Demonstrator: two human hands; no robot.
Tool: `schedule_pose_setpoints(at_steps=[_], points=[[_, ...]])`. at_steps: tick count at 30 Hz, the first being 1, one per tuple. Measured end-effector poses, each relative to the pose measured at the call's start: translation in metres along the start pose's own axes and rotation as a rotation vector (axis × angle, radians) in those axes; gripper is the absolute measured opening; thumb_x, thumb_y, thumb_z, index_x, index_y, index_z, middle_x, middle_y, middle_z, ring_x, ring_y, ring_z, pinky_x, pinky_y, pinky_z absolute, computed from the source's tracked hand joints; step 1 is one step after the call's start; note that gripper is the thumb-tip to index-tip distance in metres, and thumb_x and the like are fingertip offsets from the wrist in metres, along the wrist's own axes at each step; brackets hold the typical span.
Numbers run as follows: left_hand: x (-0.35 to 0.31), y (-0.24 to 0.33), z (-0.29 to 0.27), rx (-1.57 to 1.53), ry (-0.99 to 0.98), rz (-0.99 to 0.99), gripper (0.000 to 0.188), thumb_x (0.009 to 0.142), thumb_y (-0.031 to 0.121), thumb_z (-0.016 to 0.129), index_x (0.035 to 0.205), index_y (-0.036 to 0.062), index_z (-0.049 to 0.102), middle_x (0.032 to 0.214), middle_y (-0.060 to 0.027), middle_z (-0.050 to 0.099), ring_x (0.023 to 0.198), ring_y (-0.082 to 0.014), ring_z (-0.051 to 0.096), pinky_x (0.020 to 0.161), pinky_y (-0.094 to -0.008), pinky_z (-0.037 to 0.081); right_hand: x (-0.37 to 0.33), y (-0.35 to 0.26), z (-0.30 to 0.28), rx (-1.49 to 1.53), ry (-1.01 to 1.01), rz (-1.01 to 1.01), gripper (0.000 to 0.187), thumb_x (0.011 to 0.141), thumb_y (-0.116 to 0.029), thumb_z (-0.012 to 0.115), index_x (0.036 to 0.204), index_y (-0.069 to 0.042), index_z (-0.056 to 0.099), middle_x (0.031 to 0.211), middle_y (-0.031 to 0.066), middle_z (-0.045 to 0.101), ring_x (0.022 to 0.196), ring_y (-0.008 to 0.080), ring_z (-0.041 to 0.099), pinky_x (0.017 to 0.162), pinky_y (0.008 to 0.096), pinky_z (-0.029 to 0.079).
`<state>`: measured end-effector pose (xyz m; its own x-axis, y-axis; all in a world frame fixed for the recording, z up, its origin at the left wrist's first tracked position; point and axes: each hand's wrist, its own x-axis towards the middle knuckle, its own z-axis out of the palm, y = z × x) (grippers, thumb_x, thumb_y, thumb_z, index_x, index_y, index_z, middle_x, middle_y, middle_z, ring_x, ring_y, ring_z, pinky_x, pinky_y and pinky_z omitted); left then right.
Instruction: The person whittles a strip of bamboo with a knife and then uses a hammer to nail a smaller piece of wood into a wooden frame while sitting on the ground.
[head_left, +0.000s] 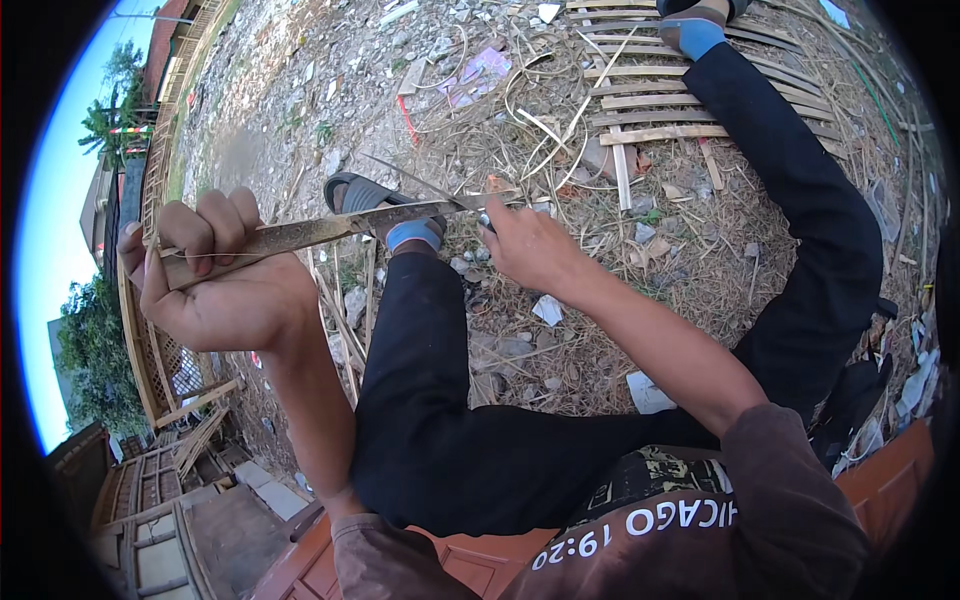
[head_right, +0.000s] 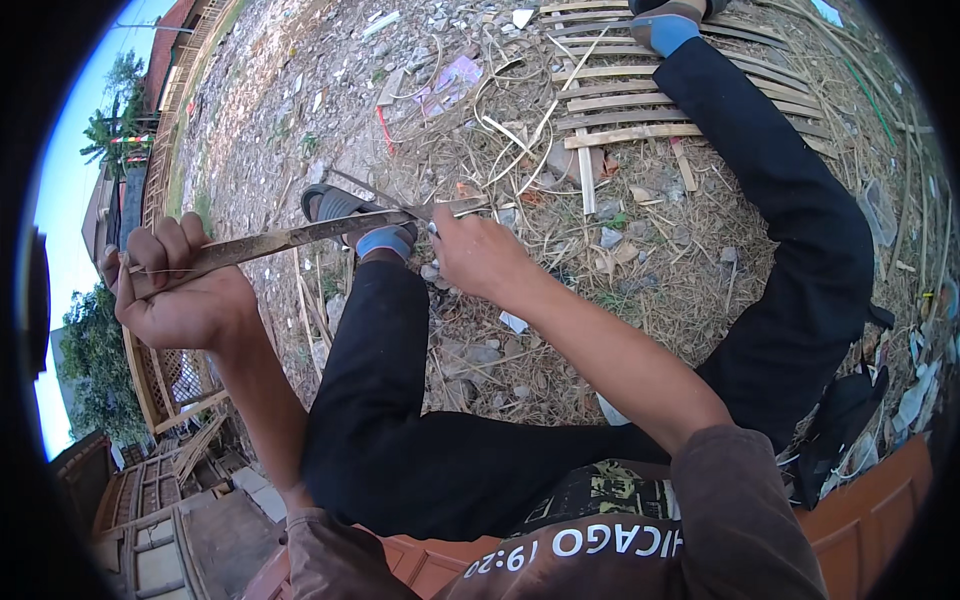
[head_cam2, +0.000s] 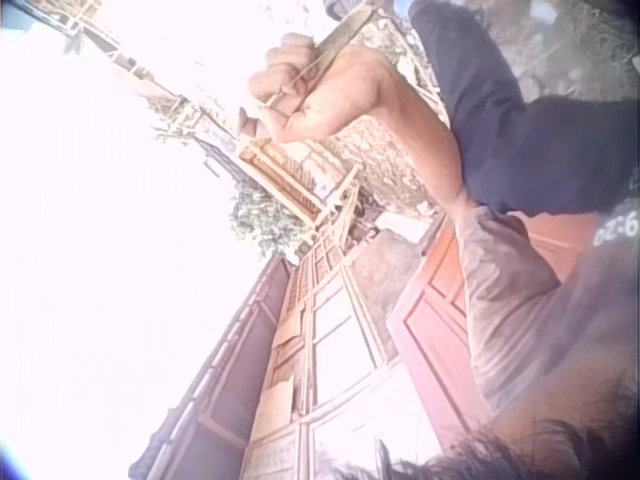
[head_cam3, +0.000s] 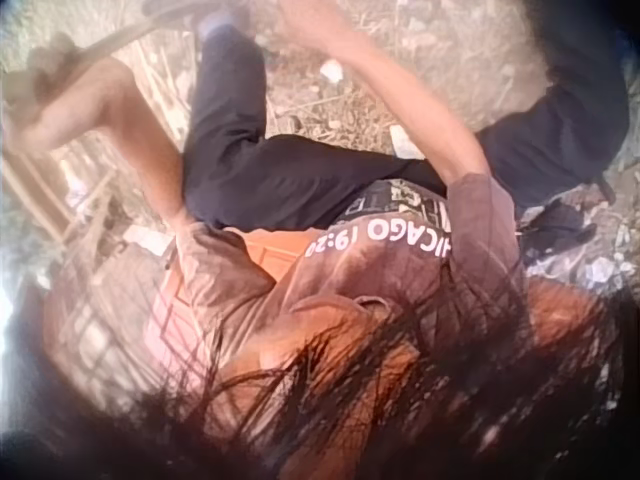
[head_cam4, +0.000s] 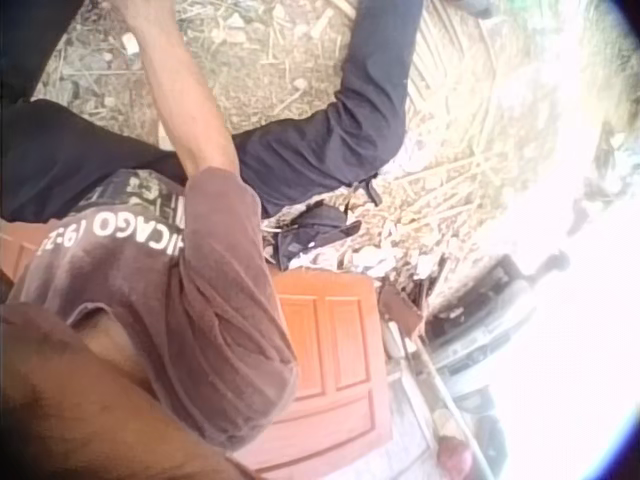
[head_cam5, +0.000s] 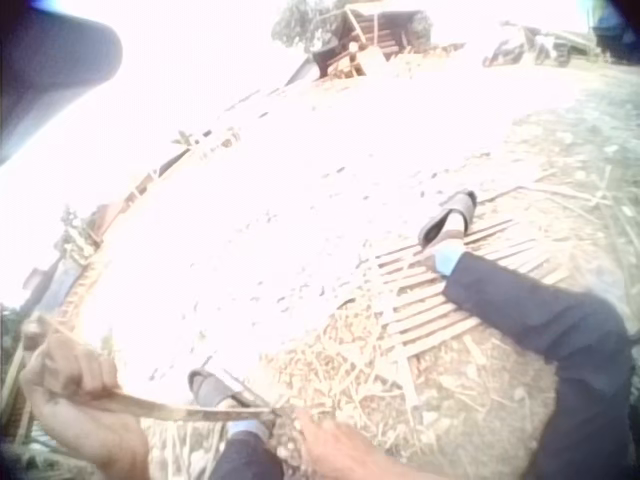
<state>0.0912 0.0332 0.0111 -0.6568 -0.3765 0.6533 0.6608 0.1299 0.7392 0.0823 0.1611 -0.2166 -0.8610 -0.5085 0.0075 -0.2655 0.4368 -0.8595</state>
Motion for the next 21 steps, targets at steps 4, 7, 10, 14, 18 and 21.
schedule_pose_setpoints(at_steps=[4, 7, 10, 14, 18, 21], points=[[0.004, -0.001, -0.026, -0.13, -0.159, -0.011, 0.017, 0.092, 0.022, 0.034, 0.1, 0.0148, 0.046, 0.059, 0.0015, 0.027, 0.049, -0.0109, 0.02, 0.048, -0.0294, 0.019, -0.002, 0.021, 0.012, -0.029, 0.055, -0.098, 0.029, 0.092, -0.02, 0.056, 0.109, 0.001, 0.044, 0.063, 0.0251, 0.061, 0.06, 0.0472, 0.061, 0.057, 0.0556, 0.05], [0.008, -0.008, -0.023, 0.083, 0.106, 0.031, 0.01, 0.09, 0.02, 0.03, 0.086, 0.0152, 0.038, 0.059, 0.0027, 0.025, 0.05, -0.012, 0.019, 0.05, -0.0298, 0.019, -0.015, 0.047, 0.026, -0.128, -0.025, 0.057, 0.028, 0.092, -0.019, 0.055, 0.108, 0.001, 0.044, 0.064, 0.0258, 0.061, 0.062, 0.048, 0.062, 0.06, 0.0554, 0.051], [0.012, -0.006, -0.025, 0.092, 0.117, 0.01, 0.011, 0.089, 0.019, 0.029, 0.083, 0.0147, 0.037, 0.059, 0.003, 0.026, 0.05, -0.0123, 0.019, 0.05, -0.03, 0.019, -0.053, 0.098, 0.019, -0.225, -0.145, 0.248, 0.025, 0.091, -0.017, 0.054, 0.104, 0.003, 0.045, 0.065, 0.0273, 0.061, 0.065, 0.0479, 0.063, 0.062, 0.0551, 0.051], [0.025, -0.012, -0.035, 0.01, -0.118, -0.006, 0.012, 0.089, 0.02, 0.03, 0.085, 0.0145, 0.04, 0.06, 0.0019, 0.028, 0.05, -0.0114, 0.021, 0.05, -0.0292, 0.02, -0.045, 0.079, -0.001, -0.191, -0.096, 0.198, 0.025, 0.091, -0.016, 0.053, 0.102, 0.005, 0.046, 0.067, 0.0286, 0.062, 0.068, 0.0479, 0.063, 0.064, 0.0553, 0.052], [0.014, -0.012, -0.035, -0.004, -0.127, -0.012, 0.014, 0.089, 0.02, 0.029, 0.085, 0.0134, 0.041, 0.06, 0.002, 0.028, 0.05, -0.0116, 0.021, 0.05, -0.0295, 0.021, -0.035, 0.049, -0.008, -0.139, -0.134, 0.222, 0.025, 0.092, -0.017, 0.052, 0.099, 0.007, 0.047, 0.068, 0.029, 0.062, 0.067, 0.0486, 0.062, 0.065, 0.0559, 0.051], [0.011, 0.007, -0.033, 0.015, -0.096, -0.007, 0.017, 0.089, 0.02, 0.03, 0.088, 0.0126, 0.045, 0.059, 0.0024, 0.027, 0.049, -0.0112, 0.02, 0.049, -0.0291, 0.02, -0.021, 0.002, -0.007, 0.016, -0.118, 0.133, 0.026, 0.093, -0.017, 0.052, 0.1, 0.007, 0.047, 0.068, 0.0285, 0.062, 0.068, 0.0482, 0.063, 0.066, 0.0551, 0.051]])
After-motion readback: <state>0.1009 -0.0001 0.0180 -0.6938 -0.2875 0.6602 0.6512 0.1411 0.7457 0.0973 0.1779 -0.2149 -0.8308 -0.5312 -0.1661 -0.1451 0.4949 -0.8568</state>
